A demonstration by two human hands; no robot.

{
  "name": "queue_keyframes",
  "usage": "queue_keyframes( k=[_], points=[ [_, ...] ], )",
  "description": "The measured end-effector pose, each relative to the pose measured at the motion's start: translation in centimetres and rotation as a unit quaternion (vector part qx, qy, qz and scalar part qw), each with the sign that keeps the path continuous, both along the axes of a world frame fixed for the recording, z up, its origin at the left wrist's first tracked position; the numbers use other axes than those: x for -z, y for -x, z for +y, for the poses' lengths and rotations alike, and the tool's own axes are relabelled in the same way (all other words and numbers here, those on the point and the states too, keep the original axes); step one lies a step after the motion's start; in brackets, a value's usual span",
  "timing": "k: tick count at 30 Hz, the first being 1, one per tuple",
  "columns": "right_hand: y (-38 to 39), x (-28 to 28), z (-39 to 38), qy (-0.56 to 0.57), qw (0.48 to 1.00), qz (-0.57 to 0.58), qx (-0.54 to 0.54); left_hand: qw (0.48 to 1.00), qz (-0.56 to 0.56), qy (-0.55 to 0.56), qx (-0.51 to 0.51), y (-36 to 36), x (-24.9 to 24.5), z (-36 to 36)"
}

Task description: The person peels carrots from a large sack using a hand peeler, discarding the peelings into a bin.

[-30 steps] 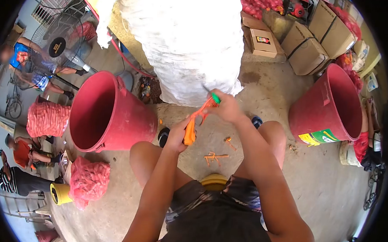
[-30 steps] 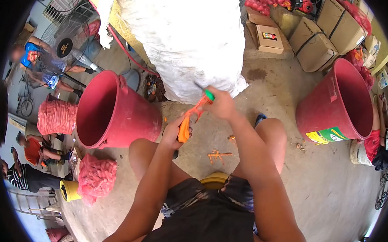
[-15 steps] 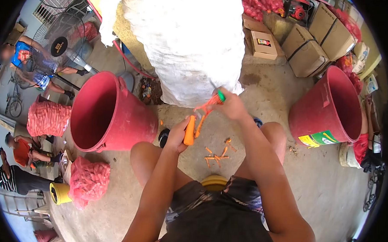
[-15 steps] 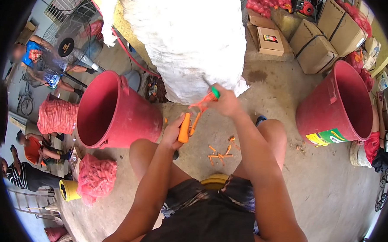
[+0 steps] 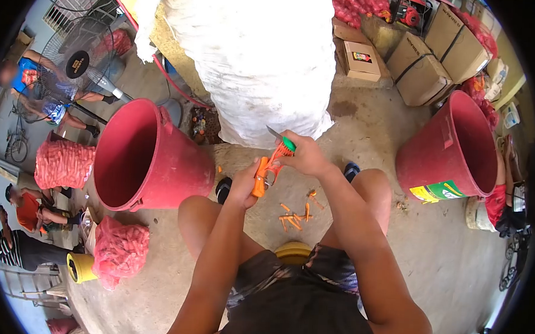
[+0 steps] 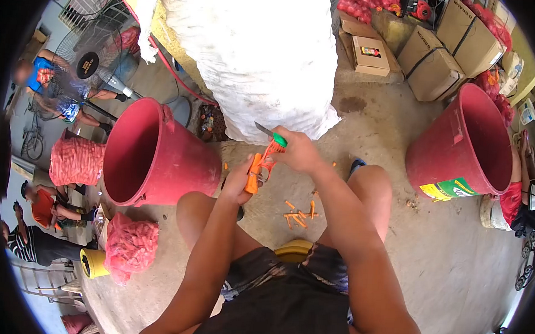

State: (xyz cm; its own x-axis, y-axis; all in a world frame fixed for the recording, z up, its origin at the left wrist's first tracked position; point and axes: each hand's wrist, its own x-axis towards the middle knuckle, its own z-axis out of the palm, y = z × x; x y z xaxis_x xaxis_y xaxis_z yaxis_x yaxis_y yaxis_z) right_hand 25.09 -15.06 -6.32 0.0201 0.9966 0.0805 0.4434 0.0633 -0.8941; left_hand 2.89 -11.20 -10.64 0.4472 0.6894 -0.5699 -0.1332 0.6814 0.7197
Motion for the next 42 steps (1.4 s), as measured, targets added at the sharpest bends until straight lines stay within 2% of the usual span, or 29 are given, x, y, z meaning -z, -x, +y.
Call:
queue_keyframes(
  k=[2, 3, 5, 6, 7, 9, 10, 12, 13, 15, 17, 19, 20, 21, 22, 23, 24, 25, 26, 27, 28, 29, 31, 33, 34, 36, 40, 42],
  points=[
    [-1.1, 0.2, 0.5, -0.020, 1.000, -0.011, 0.004, 1.000, -0.018, 0.007, 0.004, 0.2, 0.2, -0.1],
    [-2.0, 0.2, 1.0, -0.019, 1.000, -0.010, 0.004, 0.999, -0.006, 0.007, 0.040, 0.4, -0.4, -0.3],
    [-4.0, 0.1, 2.0, 0.046, 0.987, -0.053, 0.145, 0.997, 0.007, 0.007, 0.075, 0.3, -1.2, -0.8],
    [-4.4, -0.9, 1.8, 0.075, 0.986, 0.005, 0.150, 0.998, 0.006, 0.003, 0.059, 0.2, -1.4, -1.0],
    [-3.5, -1.2, 1.4, 0.075, 0.986, 0.007, 0.151, 0.999, 0.005, -0.002, 0.043, 0.2, -1.4, -1.2],
    [-1.2, -1.5, 0.1, 0.049, 0.995, -0.071, 0.044, 1.000, 0.004, 0.008, 0.013, -0.2, -1.4, -1.0],
    [-0.5, -1.0, -0.4, 0.047, 0.995, -0.072, 0.044, 1.000, 0.006, 0.018, -0.016, -0.4, -1.2, -0.8],
    [0.8, 0.0, -1.0, -0.071, 0.995, -0.049, -0.054, 1.000, -0.009, 0.020, -0.006, -0.5, -0.6, -0.7],
    [0.3, -0.1, -0.7, -0.069, 0.995, -0.046, -0.053, 0.999, -0.022, 0.022, 0.005, -0.3, -0.2, -0.9],
    [-2.2, -1.0, 0.5, 0.055, 0.994, -0.058, 0.078, 0.999, -0.031, 0.036, 0.025, 0.3, -0.2, -0.9],
    [-3.4, -1.1, 0.7, 0.074, 0.990, -0.063, 0.099, 0.997, -0.043, 0.045, 0.046, 0.7, -0.6, -0.9],
    [-3.6, -1.2, 0.7, 0.090, 0.986, -0.071, 0.118, 0.998, 0.020, 0.039, 0.045, 0.8, -1.3, -1.0],
    [-3.1, -0.9, 0.3, 0.105, 0.979, -0.139, 0.102, 0.998, 0.019, 0.038, 0.044, 0.8, -1.1, -0.8],
    [-2.7, -0.6, -0.1, 0.120, 0.967, -0.206, 0.086, 0.995, 0.081, 0.036, 0.054, 0.7, -0.9, -0.7],
    [-2.5, -0.2, -0.2, 0.120, 0.967, -0.208, 0.085, 0.987, 0.143, 0.034, 0.064, 0.7, -0.6, -0.5],
    [-2.3, 0.3, -0.4, 0.123, 0.963, -0.225, 0.078, 0.987, 0.142, 0.035, 0.064, 0.8, -0.3, -0.5],
    [-2.2, 0.4, -0.6, 0.127, 0.959, -0.242, 0.072, 1.000, 0.006, -0.015, -0.001, 0.7, -0.9, -0.6],
    [-2.1, 0.4, -0.7, 0.129, 0.959, -0.242, 0.075, 0.987, -0.130, -0.063, -0.064, 0.5, -1.4, -0.4],
    [-1.8, 0.4, -0.9, 0.125, 0.963, -0.230, 0.066, 0.990, -0.086, -0.081, -0.076, 0.5, -1.6, 0.1],
    [-1.7, 0.0, -0.9, 0.117, 0.967, -0.221, 0.055, 0.990, -0.089, -0.080, -0.077, 1.2, -1.7, 0.3],
    [-1.7, -0.1, -0.8, 0.112, 0.966, -0.226, 0.055, 0.997, -0.060, -0.008, 0.050, 1.9, -2.1, 0.8],
    [-1.4, 0.0, -1.2, 0.095, 0.971, -0.216, 0.032, 0.982, -0.027, 0.064, 0.178, 2.2, -2.4, 1.0],
    [-0.7, 0.4, -1.8, 0.080, 0.976, -0.203, 0.010, 0.982, -0.029, 0.063, 0.174, 1.8, -2.2, -0.1],
    [-0.3, 0.6, -2.0, 0.089, 0.974, -0.203, -0.050, 0.990, -0.008, -0.030, 0.135, 1.2, -1.9, -0.8],
    [0.0, 0.6, -2.1, 0.090, 0.974, -0.204, -0.050, 0.990, -0.009, -0.029, 0.135, 0.8, -1.9, -1.0],
    [0.8, 0.5, -2.2, 0.147, 0.960, -0.232, -0.047, 0.980, 0.037, -0.173, 0.095, 0.3, -1.9, -1.5],
    [2.9, -2.4, -2.9, 0.178, 0.944, -0.275, -0.025, 0.974, 0.088, -0.192, 0.085, 0.5, -2.3, -1.5],
    [3.4, -1.5, -2.8, 0.186, 0.938, -0.293, -0.016, 0.949, 0.188, -0.205, 0.150, 0.4, -3.0, -1.8]
  ],
)
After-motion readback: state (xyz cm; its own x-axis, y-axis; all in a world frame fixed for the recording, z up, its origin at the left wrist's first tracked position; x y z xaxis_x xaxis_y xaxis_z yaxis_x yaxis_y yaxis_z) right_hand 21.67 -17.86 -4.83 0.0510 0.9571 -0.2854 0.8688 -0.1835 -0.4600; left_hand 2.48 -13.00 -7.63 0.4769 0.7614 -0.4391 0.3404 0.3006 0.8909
